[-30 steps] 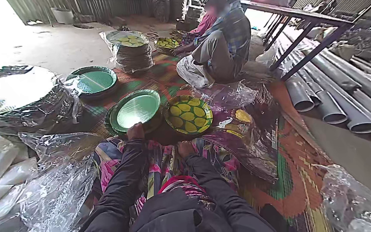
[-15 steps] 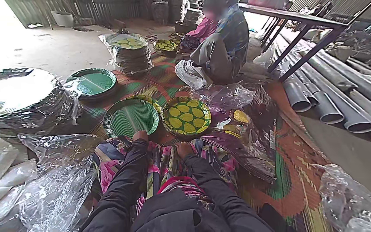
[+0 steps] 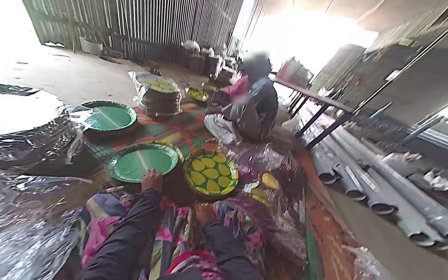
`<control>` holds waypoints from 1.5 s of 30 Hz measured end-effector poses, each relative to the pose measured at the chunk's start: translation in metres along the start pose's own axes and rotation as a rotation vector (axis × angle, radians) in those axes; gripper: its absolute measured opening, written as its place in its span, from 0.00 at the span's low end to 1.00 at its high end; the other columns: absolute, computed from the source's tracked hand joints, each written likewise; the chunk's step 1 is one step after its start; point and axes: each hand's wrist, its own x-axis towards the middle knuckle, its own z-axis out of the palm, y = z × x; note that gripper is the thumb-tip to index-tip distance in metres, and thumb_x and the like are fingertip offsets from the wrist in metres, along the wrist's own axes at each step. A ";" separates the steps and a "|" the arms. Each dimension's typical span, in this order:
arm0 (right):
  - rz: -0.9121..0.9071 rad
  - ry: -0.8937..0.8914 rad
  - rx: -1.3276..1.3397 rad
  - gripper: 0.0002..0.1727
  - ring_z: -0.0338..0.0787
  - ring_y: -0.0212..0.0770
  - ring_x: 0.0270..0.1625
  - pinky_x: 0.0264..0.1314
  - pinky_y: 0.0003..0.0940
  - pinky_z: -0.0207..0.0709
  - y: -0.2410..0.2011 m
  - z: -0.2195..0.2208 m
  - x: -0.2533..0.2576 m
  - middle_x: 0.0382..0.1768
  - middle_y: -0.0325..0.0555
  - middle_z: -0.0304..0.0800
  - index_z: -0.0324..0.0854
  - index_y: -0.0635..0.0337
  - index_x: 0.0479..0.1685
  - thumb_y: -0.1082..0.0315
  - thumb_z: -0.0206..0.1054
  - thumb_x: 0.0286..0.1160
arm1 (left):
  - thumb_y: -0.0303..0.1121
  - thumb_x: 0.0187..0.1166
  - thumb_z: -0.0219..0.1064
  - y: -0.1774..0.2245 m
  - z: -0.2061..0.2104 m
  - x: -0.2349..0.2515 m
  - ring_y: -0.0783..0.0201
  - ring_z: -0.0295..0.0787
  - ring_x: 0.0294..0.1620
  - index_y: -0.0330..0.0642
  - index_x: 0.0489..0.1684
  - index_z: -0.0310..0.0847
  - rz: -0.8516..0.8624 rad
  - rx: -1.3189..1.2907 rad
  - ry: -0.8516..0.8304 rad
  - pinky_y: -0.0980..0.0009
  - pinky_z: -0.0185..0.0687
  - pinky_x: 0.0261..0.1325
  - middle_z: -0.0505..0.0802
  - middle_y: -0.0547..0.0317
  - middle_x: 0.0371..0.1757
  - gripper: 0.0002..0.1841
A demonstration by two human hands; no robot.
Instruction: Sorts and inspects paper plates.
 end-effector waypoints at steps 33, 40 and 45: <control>-0.104 -0.021 0.143 0.25 0.75 0.58 0.84 0.91 0.56 0.55 0.014 0.003 -0.001 0.75 0.62 0.82 0.76 0.60 0.79 0.59 0.44 0.96 | 0.32 0.89 0.59 -0.004 0.048 0.006 0.38 0.74 0.84 0.40 0.81 0.76 -0.060 0.288 -0.347 0.40 0.75 0.79 0.79 0.37 0.83 0.22; -0.096 -0.031 0.137 0.24 0.76 0.59 0.83 0.90 0.57 0.56 0.012 0.003 0.000 0.75 0.63 0.82 0.77 0.62 0.77 0.60 0.45 0.96 | 0.33 0.87 0.62 -0.007 0.045 0.004 0.37 0.71 0.86 0.40 0.76 0.80 -0.041 0.279 -0.388 0.40 0.72 0.81 0.77 0.37 0.84 0.21; -0.099 -0.037 0.133 0.24 0.75 0.59 0.83 0.90 0.56 0.56 0.012 0.002 0.000 0.75 0.63 0.82 0.77 0.61 0.78 0.61 0.45 0.96 | 0.35 0.86 0.63 -0.004 0.041 0.001 0.38 0.74 0.84 0.42 0.75 0.81 -0.034 0.288 -0.400 0.39 0.75 0.79 0.78 0.37 0.83 0.21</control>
